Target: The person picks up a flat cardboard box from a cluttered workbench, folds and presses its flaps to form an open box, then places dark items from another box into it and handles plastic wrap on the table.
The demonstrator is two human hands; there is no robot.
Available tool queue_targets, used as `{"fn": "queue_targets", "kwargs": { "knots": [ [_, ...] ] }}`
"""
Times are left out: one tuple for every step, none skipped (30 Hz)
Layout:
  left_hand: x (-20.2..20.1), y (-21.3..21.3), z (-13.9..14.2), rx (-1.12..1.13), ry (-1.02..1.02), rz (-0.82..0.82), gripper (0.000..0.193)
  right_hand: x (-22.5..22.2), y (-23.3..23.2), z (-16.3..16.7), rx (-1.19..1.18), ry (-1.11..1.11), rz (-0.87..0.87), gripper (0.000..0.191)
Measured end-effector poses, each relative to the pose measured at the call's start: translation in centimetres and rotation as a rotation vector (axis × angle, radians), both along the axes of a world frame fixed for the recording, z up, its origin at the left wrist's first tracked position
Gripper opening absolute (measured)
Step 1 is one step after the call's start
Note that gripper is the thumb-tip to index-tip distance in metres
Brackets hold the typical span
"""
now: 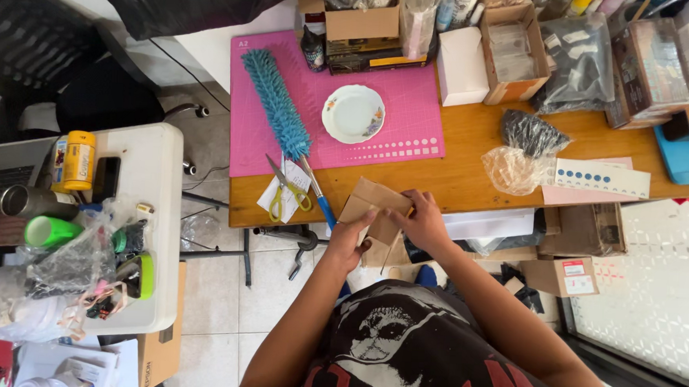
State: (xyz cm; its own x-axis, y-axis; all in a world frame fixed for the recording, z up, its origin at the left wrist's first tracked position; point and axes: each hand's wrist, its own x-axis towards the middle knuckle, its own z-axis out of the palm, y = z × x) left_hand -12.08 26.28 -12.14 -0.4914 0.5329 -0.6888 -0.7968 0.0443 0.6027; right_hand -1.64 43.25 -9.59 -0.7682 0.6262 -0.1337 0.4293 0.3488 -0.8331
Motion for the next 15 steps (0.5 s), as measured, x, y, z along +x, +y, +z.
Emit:
{"fn": "queue_targets", "kwargs": {
  "knots": [
    [-0.1, 0.5, 0.1, -0.027, 0.002, -0.004, 0.036, 0.1, -0.3, 0.0, 0.006, 0.028, 0.013, 0.056],
    [-0.2, 0.8, 0.2, -0.017, 0.001, -0.012, 0.038, 0.1, -0.4, -0.1, 0.008, 0.02, 0.004, 0.055],
    [-0.3, 1.2, 0.3, -0.005, -0.001, -0.019, 0.04, 0.2, -0.5, -0.2, 0.013, 0.013, -0.003, 0.053],
    [-0.4, 1.4, 0.4, 0.009, 0.001, -0.024, 0.042, 0.3, -0.6, -0.4, 0.019, 0.009, -0.009, 0.052],
    [-0.6, 1.6, 0.5, 0.003, 0.004, -0.024, 0.042, 0.3, -0.5, -0.5, 0.032, 0.01, -0.008, 0.053],
    [-0.7, 1.6, 0.6, -0.007, 0.006, -0.024, 0.043, 0.4, -0.5, -0.7, 0.041, 0.009, -0.006, 0.055],
    [-0.8, 1.6, 0.7, -0.019, 0.008, -0.025, 0.044, 0.4, -0.4, -0.7, 0.049, 0.008, -0.005, 0.056],
    [-0.9, 1.6, 0.8, 0.0, 0.006, -0.03, 0.044, 0.3, -0.3, -0.7, 0.077, -0.014, 0.006, 0.056],
    [-1.0, 1.6, 0.9, 0.022, 0.004, -0.037, 0.044, 0.1, -0.2, -0.6, 0.109, -0.036, 0.015, 0.057],
    [-1.0, 1.7, 1.1, 0.044, 0.001, -0.042, 0.045, -0.2, 0.0, -0.4, 0.141, -0.059, 0.026, 0.058],
    [-1.1, 1.8, 1.2, 0.1, 0.003, -0.031, 0.045, -0.6, 0.2, -0.1, 0.284, -0.02, 0.018, 0.056],
    [-1.1, 2.0, 1.3, 0.158, 0.007, -0.017, 0.044, -1.2, 0.4, 0.3, 0.43, 0.022, 0.012, 0.054],
    [-1.1, 2.2, 1.4, 0.219, 0.014, -0.004, 0.044, -1.9, 0.7, 0.7, 0.578, 0.068, 0.005, 0.053],
    [-1.0, 2.4, 1.6, 0.199, 0.024, 0.004, 0.044, -2.7, 0.9, 1.1, 0.349, 0.001, 0.019, 0.06],
    [-0.9, 2.6, 1.7, 0.18, 0.031, 0.014, 0.044, -3.5, 1.2, 1.5, 0.121, -0.068, 0.034, 0.067]
  ]
}}
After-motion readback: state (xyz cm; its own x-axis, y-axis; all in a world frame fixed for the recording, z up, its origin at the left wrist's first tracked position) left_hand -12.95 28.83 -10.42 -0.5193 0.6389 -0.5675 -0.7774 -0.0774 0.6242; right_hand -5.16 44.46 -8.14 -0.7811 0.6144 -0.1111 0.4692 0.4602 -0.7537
